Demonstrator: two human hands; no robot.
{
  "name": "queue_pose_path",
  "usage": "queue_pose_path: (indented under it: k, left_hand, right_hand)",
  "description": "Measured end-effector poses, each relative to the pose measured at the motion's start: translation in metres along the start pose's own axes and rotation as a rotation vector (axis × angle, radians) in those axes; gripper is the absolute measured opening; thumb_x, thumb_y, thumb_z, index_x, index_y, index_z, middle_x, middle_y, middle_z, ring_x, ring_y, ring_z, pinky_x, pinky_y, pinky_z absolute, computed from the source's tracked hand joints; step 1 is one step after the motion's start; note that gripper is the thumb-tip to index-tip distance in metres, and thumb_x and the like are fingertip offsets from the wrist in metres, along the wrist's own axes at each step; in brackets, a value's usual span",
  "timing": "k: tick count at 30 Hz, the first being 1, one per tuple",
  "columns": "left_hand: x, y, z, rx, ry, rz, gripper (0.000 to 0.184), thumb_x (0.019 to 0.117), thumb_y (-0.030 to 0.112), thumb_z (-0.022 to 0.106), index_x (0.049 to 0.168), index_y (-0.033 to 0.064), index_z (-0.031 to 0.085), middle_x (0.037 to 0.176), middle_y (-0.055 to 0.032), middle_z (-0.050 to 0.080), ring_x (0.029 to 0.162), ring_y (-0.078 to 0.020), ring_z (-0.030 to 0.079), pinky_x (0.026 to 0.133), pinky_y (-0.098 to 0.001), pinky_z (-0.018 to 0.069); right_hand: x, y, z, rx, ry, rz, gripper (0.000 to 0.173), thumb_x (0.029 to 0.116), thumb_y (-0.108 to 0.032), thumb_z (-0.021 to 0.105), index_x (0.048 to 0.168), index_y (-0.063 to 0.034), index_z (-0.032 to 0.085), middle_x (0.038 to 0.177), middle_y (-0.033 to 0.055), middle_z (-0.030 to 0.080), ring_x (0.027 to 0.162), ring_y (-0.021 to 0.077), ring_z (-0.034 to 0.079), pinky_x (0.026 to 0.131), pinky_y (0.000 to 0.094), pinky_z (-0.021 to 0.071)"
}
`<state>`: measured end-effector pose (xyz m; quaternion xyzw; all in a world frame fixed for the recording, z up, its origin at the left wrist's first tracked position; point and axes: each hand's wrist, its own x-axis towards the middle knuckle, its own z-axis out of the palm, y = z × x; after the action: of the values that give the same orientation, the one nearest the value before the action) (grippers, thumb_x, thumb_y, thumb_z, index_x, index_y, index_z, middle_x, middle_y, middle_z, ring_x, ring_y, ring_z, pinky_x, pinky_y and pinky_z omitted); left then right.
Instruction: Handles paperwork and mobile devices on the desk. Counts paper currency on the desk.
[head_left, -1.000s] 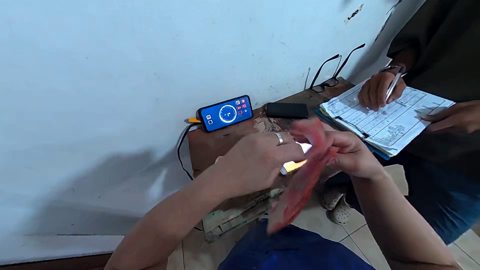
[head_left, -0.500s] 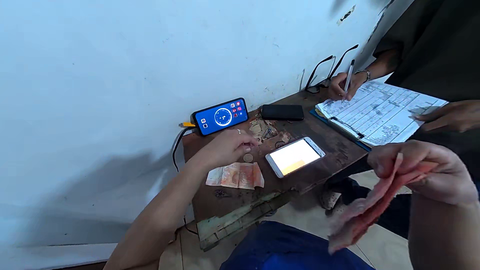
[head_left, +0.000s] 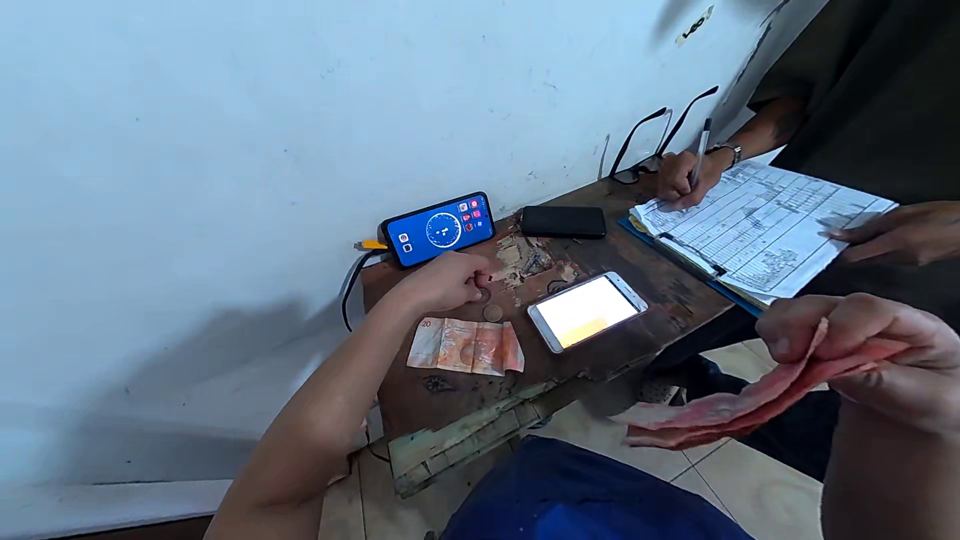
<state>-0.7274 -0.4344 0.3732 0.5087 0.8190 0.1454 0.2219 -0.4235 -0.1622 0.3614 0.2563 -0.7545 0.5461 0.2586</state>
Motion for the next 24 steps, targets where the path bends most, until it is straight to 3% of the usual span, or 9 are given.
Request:
queue_pose_path:
  k: [2, 4, 7, 11, 15, 17, 20, 22, 24]
  left_hand:
    - [-0.016, 0.0, -0.003, -0.136, -0.041, 0.041, 0.008, 0.0931, -0.002, 0.069, 0.101, -0.0032, 0.067, 0.083, -0.0078, 0.064, 0.071, -0.0116, 0.059, 0.069, -0.0281, 0.0505]
    - [-0.024, 0.001, 0.001, -0.178, -0.172, 0.046, 0.009, 0.0919, -0.003, 0.069, 0.1, -0.0022, 0.066, 0.083, -0.0035, 0.062, 0.071, -0.0057, 0.057, 0.068, -0.0223, 0.0499]
    - [-0.025, 0.009, 0.008, -0.06, -0.243, -0.028, 0.015, 0.0978, 0.003, 0.065, 0.112, -0.0036, 0.067, 0.094, -0.0095, 0.066, 0.08, -0.0113, 0.059, 0.077, -0.0287, 0.0505]
    - [-0.009, 0.015, 0.008, 0.056, -0.026, 0.02, 0.017, 0.1002, 0.001, 0.059, 0.113, -0.0036, 0.07, 0.101, -0.0173, 0.07, 0.092, -0.0263, 0.066, 0.088, -0.0427, 0.052]
    - [0.01, 0.024, 0.015, 0.131, -0.135, 0.0, 0.023, 0.0986, -0.001, 0.061, 0.121, -0.0023, 0.067, 0.105, -0.0191, 0.068, 0.095, -0.0296, 0.064, 0.091, -0.0455, 0.0499]
    - [0.012, 0.017, 0.019, 0.111, -0.111, 0.025, 0.019, 0.0985, 0.001, 0.062, 0.116, -0.0031, 0.069, 0.104, -0.0193, 0.068, 0.094, -0.0299, 0.065, 0.091, -0.0465, 0.0506]
    - [0.009, 0.013, 0.021, -0.03, 0.036, 0.144, 0.022, 0.1005, 0.014, 0.065, 0.111, -0.0041, 0.07, 0.103, -0.0193, 0.069, 0.092, -0.0288, 0.066, 0.087, -0.0467, 0.0534]
    - [0.006, 0.031, 0.021, -0.183, 0.118, 0.311, 0.037, 0.0994, 0.026, 0.063, 0.119, -0.0049, 0.067, 0.113, -0.0185, 0.067, 0.098, -0.0243, 0.065, 0.087, -0.0416, 0.0543]
    - [0.0, 0.06, 0.03, -0.322, 0.168, 0.458, 0.059, 0.0973, 0.045, 0.057, 0.129, -0.0039, 0.061, 0.122, -0.0129, 0.065, 0.108, -0.0133, 0.062, 0.09, -0.0302, 0.0519]
  right_hand:
    - [-0.002, 0.001, -0.001, 0.005, 0.006, 0.013, 0.015, 0.1015, -0.03, 0.064, 0.115, -0.0259, 0.07, 0.108, -0.0124, 0.072, 0.095, 0.0001, 0.067, 0.082, 0.0165, 0.0546]
    - [-0.003, 0.003, -0.001, 0.007, 0.017, 0.022, 0.015, 0.101, -0.031, 0.065, 0.114, -0.0256, 0.07, 0.106, -0.0122, 0.072, 0.095, 0.0006, 0.068, 0.083, 0.0169, 0.0553]
    - [-0.004, 0.007, 0.0, 0.01, 0.022, 0.024, 0.014, 0.1011, -0.03, 0.065, 0.113, -0.0252, 0.07, 0.105, -0.0122, 0.072, 0.095, 0.0003, 0.068, 0.083, 0.0168, 0.0552]
    - [-0.003, 0.006, -0.001, 0.028, 0.018, 0.018, 0.014, 0.1006, -0.03, 0.066, 0.113, -0.0249, 0.07, 0.104, -0.0116, 0.072, 0.093, 0.0007, 0.068, 0.081, 0.0164, 0.0552]
    - [-0.005, 0.007, -0.002, 0.024, 0.034, 0.024, 0.015, 0.1013, -0.029, 0.065, 0.115, -0.0257, 0.07, 0.105, -0.012, 0.073, 0.094, 0.0004, 0.068, 0.083, 0.0167, 0.0558]
    - [-0.009, 0.009, -0.003, -0.004, 0.061, 0.048, 0.015, 0.1014, -0.028, 0.064, 0.115, -0.0266, 0.07, 0.104, -0.0128, 0.073, 0.093, -0.0007, 0.069, 0.082, 0.0168, 0.0563]
    - [-0.012, 0.01, 0.001, -0.064, 0.108, 0.085, 0.015, 0.1017, -0.027, 0.063, 0.115, -0.0279, 0.071, 0.105, -0.0165, 0.073, 0.093, -0.0046, 0.068, 0.082, 0.0148, 0.057]
    - [-0.009, 0.012, 0.01, -0.138, 0.193, 0.098, 0.015, 0.1013, -0.025, 0.063, 0.113, -0.0287, 0.071, 0.103, -0.0191, 0.072, 0.09, -0.0071, 0.067, 0.079, 0.0136, 0.057]
    - [-0.003, 0.016, 0.025, -0.26, 0.295, 0.101, 0.012, 0.1008, -0.022, 0.063, 0.11, -0.0255, 0.07, 0.102, -0.0202, 0.07, 0.09, -0.0096, 0.065, 0.08, 0.0127, 0.0559]
